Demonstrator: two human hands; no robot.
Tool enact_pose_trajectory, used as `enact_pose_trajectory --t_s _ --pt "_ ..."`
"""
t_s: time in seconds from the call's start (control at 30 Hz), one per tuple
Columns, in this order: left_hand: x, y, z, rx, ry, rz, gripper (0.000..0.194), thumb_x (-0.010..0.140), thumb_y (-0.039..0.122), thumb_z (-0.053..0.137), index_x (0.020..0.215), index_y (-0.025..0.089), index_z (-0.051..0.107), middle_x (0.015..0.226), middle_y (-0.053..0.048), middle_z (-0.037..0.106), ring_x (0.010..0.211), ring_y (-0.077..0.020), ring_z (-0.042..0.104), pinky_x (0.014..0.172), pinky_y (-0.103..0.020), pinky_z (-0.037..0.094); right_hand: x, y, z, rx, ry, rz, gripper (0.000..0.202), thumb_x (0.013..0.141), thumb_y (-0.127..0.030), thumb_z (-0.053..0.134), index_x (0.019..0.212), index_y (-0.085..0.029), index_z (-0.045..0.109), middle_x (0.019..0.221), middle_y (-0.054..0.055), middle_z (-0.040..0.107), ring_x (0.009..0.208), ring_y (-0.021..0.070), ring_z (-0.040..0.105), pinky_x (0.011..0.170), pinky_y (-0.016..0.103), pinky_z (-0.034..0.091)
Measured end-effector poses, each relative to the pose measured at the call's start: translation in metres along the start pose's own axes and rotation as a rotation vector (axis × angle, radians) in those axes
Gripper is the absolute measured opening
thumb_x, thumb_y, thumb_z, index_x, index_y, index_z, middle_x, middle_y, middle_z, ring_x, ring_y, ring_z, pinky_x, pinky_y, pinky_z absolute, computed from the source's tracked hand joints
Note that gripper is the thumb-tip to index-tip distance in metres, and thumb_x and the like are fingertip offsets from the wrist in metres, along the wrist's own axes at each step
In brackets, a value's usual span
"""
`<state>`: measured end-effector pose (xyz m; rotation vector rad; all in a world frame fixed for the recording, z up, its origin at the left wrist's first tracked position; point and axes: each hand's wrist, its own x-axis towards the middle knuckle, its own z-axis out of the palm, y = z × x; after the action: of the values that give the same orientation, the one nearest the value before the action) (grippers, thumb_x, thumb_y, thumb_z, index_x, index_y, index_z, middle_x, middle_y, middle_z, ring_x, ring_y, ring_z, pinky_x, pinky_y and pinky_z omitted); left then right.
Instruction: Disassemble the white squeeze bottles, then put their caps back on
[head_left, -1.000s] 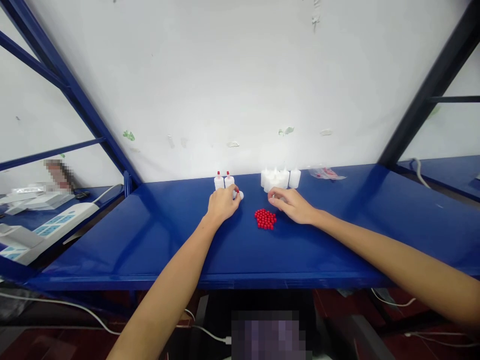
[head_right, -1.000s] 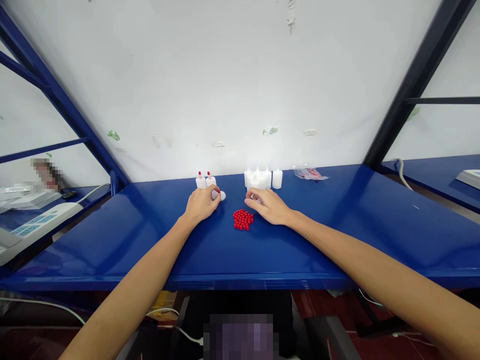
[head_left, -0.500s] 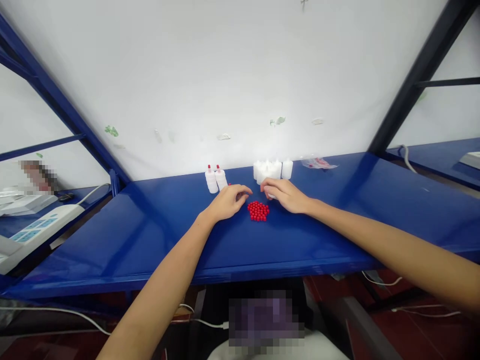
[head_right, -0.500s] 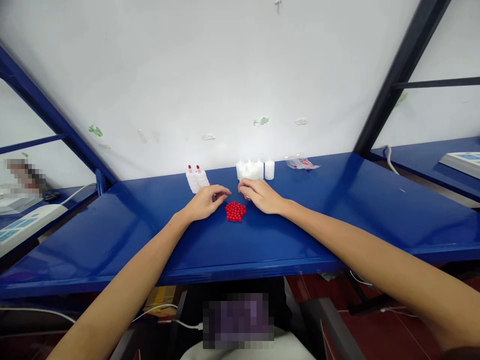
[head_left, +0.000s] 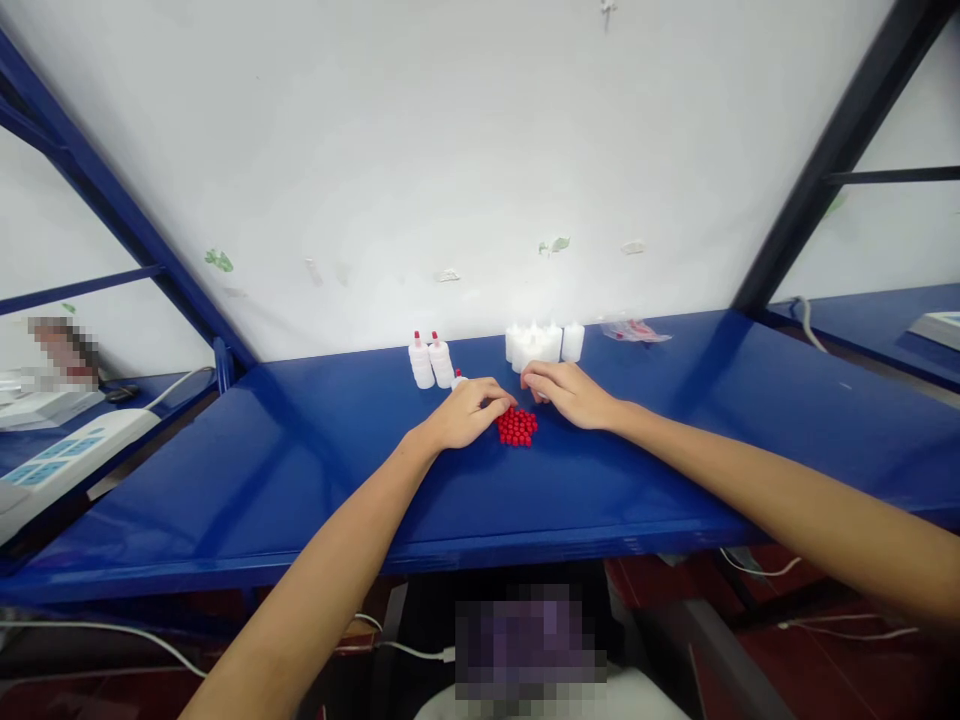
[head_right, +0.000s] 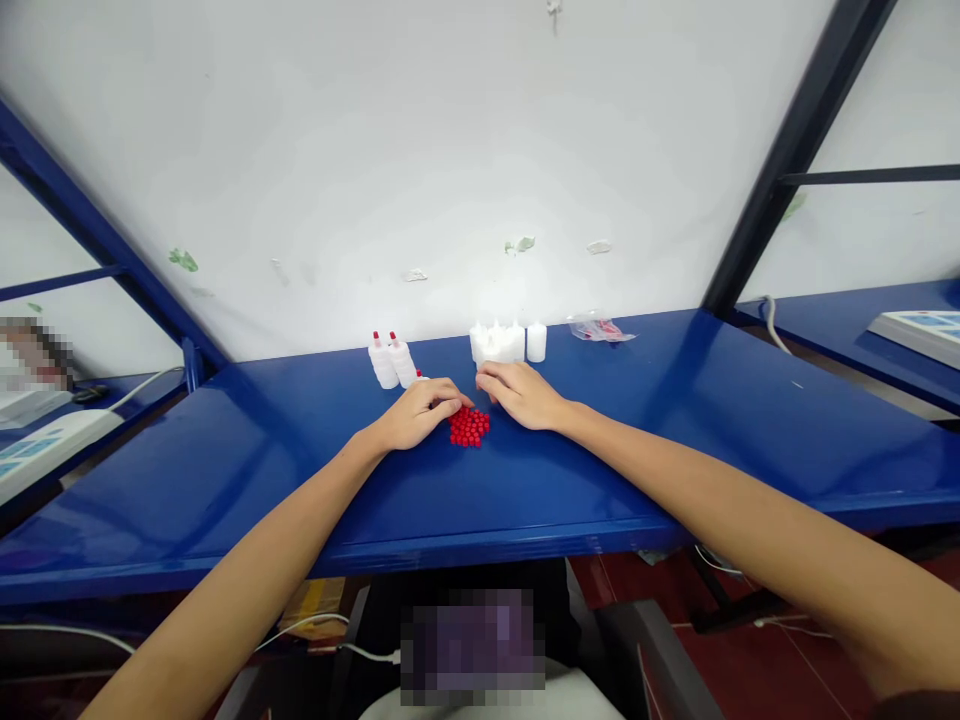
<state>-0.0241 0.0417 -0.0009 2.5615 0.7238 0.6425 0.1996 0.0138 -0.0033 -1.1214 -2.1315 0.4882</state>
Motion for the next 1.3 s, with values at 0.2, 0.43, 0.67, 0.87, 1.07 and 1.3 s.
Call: enact_pose_trajectory --t_s 0.2,0.43,0.67,0.87,1.07,1.3 --pt "0.001 -0.003 0.002 0.029 0.029 -0.034 0.034 0.096 0.027 0.044 0.1 0.018 0.076 0.094 -0.004 0.07 0.081 -0.0166 0.063 0.08 -0.029 0.047 0.0 0.003 0.0 -0.015 -0.004 -0.009 0.035 0.1 -0.041 0.037 0.089 -0.019 0.061 0.07 0.0 0.062 0.065 0.0153 0.057 0.066 0.028 0.038" --pt "0.004 -0.011 0.003 0.046 0.059 -0.099 0.03 0.093 0.022 0.047 0.102 0.016 0.076 0.097 -0.006 0.072 0.085 -0.0177 0.064 0.081 -0.029 0.049 0.001 0.003 0.0 -0.017 -0.007 -0.001 0.034 0.1 -0.04 0.038 0.089 -0.018 0.062 0.069 -0.001 0.062 0.065 0.015 0.057 0.066 0.028 0.038" --pt "0.005 -0.018 0.005 0.042 0.085 -0.115 0.024 0.092 0.022 0.054 0.102 0.017 0.076 0.094 -0.006 0.072 0.079 -0.0159 0.064 0.074 -0.027 0.049 0.002 0.003 0.001 -0.042 0.023 -0.01 0.034 0.098 -0.038 0.04 0.086 -0.017 0.064 0.076 0.003 0.064 0.068 0.0162 0.058 0.067 0.029 0.039" --pt "0.008 -0.021 0.01 0.042 0.114 -0.111 0.015 0.088 0.019 0.062 0.093 0.016 0.076 0.083 -0.004 0.068 0.068 -0.0127 0.061 0.068 -0.025 0.049 0.003 0.003 0.002 -0.059 0.049 -0.018 0.036 0.097 -0.038 0.042 0.083 -0.017 0.068 0.082 0.006 0.067 0.072 0.0176 0.059 0.069 0.03 0.04" --pt "0.007 -0.016 0.009 0.067 0.163 -0.087 0.014 0.089 0.019 0.06 0.096 0.016 0.073 0.086 -0.005 0.07 0.074 -0.0149 0.063 0.072 -0.027 0.05 0.002 0.001 0.003 -0.08 0.011 0.024 0.042 0.101 -0.041 0.035 0.086 -0.018 0.066 0.067 0.0 0.061 0.064 0.0156 0.056 0.065 0.028 0.036" --pt "0.009 0.01 0.013 -0.032 0.37 0.078 0.014 0.088 0.017 0.06 0.095 0.017 0.072 0.085 -0.003 0.074 0.074 -0.0128 0.066 0.069 -0.024 0.052 0.001 0.003 0.007 -0.071 -0.004 -0.04 0.043 0.1 -0.043 0.035 0.078 -0.017 0.062 0.072 0.003 0.063 0.068 0.0169 0.055 0.066 0.029 0.036"
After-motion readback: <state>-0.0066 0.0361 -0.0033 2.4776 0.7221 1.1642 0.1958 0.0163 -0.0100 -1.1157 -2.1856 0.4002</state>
